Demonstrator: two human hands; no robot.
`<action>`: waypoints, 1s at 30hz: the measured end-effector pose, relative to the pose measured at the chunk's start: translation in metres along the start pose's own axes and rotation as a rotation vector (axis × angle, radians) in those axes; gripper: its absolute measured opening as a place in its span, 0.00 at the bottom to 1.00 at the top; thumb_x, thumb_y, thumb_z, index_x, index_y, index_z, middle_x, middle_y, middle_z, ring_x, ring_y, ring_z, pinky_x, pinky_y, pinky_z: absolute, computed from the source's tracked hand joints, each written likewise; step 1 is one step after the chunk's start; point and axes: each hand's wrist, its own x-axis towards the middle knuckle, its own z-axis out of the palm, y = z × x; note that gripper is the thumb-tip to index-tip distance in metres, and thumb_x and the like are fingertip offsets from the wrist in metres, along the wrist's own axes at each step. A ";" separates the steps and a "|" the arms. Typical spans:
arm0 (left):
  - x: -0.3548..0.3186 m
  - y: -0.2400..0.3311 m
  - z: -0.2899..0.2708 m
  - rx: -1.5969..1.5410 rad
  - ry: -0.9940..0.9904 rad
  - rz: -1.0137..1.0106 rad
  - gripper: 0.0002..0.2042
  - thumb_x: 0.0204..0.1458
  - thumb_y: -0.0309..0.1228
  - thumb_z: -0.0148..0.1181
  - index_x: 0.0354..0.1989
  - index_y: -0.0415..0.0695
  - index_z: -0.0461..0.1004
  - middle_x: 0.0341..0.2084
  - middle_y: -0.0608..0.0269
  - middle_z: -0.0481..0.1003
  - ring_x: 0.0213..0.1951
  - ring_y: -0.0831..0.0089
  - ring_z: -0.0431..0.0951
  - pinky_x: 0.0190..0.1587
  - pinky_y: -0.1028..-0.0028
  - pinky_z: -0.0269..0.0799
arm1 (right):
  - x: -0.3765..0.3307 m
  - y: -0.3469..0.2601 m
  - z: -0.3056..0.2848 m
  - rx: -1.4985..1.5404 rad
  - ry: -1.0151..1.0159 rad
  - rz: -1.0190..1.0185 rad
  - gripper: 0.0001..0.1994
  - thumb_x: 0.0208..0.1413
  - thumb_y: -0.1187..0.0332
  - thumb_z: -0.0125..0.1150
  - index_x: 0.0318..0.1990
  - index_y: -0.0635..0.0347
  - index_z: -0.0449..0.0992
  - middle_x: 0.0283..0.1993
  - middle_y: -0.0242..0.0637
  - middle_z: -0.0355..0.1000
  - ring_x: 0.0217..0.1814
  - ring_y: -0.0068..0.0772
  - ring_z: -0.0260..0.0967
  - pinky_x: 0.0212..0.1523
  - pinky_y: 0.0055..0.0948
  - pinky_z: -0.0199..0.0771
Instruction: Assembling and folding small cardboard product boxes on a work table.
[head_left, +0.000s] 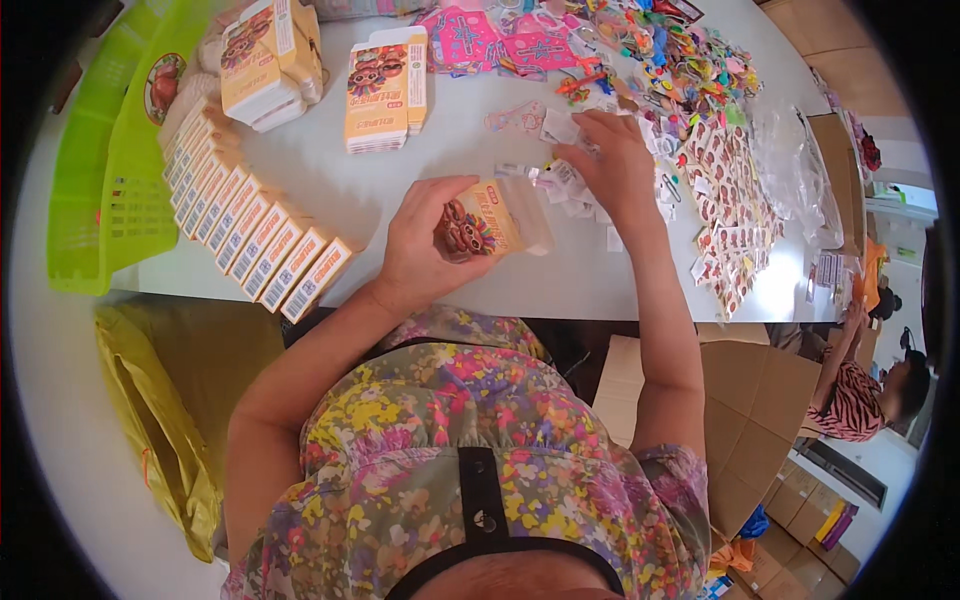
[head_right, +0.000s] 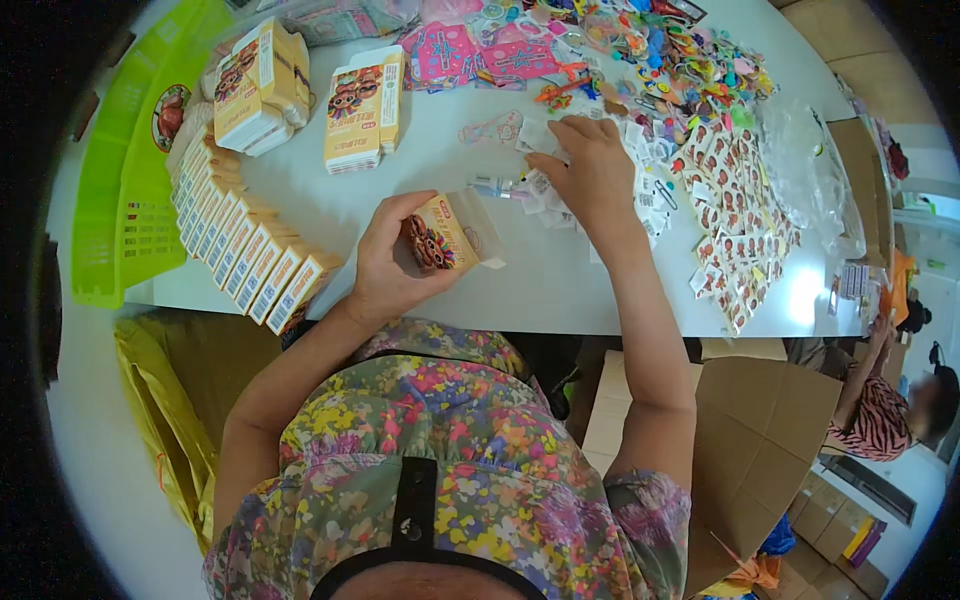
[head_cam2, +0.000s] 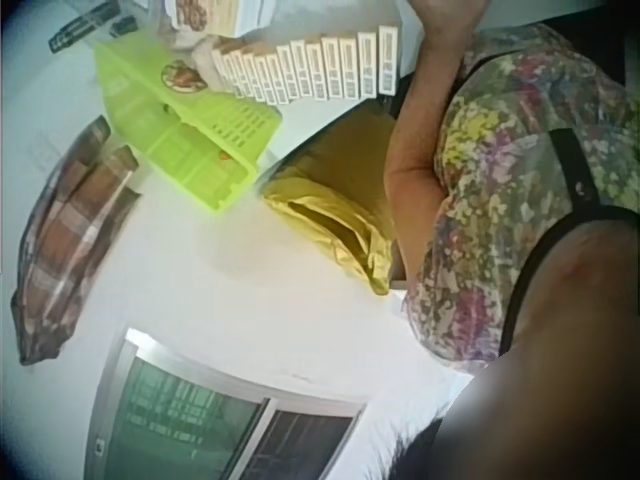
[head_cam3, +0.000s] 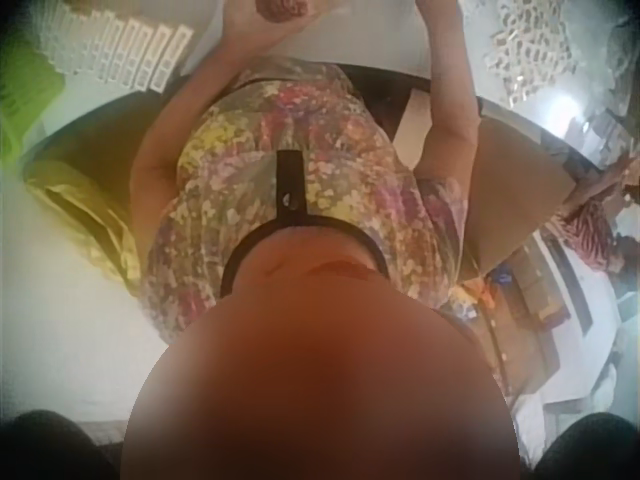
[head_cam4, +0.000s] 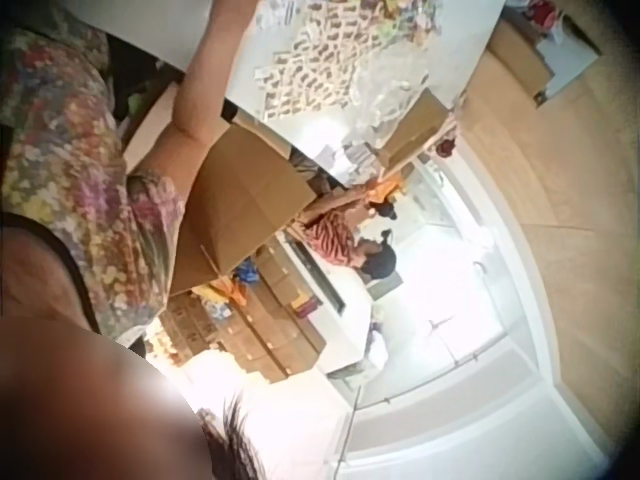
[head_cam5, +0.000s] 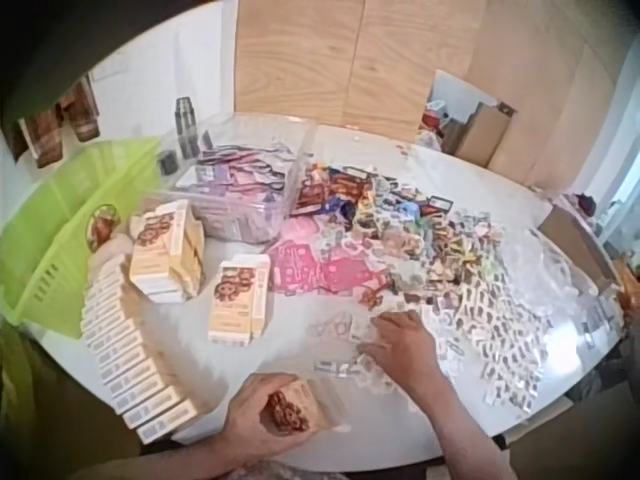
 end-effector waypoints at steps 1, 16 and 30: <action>0.001 0.000 0.001 -0.016 0.027 -0.013 0.34 0.30 0.26 0.76 0.52 0.41 0.68 0.44 0.53 0.72 0.46 0.57 0.73 0.49 0.65 0.71 | 0.005 0.003 0.005 -0.184 -0.021 -0.091 0.08 0.49 0.69 0.66 0.36 0.61 0.79 0.39 0.36 0.75 0.39 0.38 0.71 0.38 0.35 0.73; 0.002 0.002 -0.003 0.028 0.048 0.020 0.34 0.30 0.27 0.75 0.52 0.43 0.68 0.43 0.54 0.72 0.46 0.57 0.73 0.49 0.65 0.71 | 0.031 -0.015 0.004 -0.305 -0.335 -0.029 0.13 0.47 0.59 0.66 0.25 0.61 0.78 0.30 0.43 0.73 0.36 0.47 0.72 0.37 0.44 0.69; 0.000 -0.002 -0.004 0.072 0.012 0.036 0.37 0.32 0.26 0.76 0.55 0.39 0.65 0.47 0.55 0.70 0.49 0.64 0.73 0.53 0.69 0.70 | 0.030 0.019 0.018 -0.048 -0.143 0.075 0.06 0.50 0.70 0.61 0.31 0.63 0.81 0.27 0.41 0.76 0.26 0.35 0.74 0.30 0.32 0.73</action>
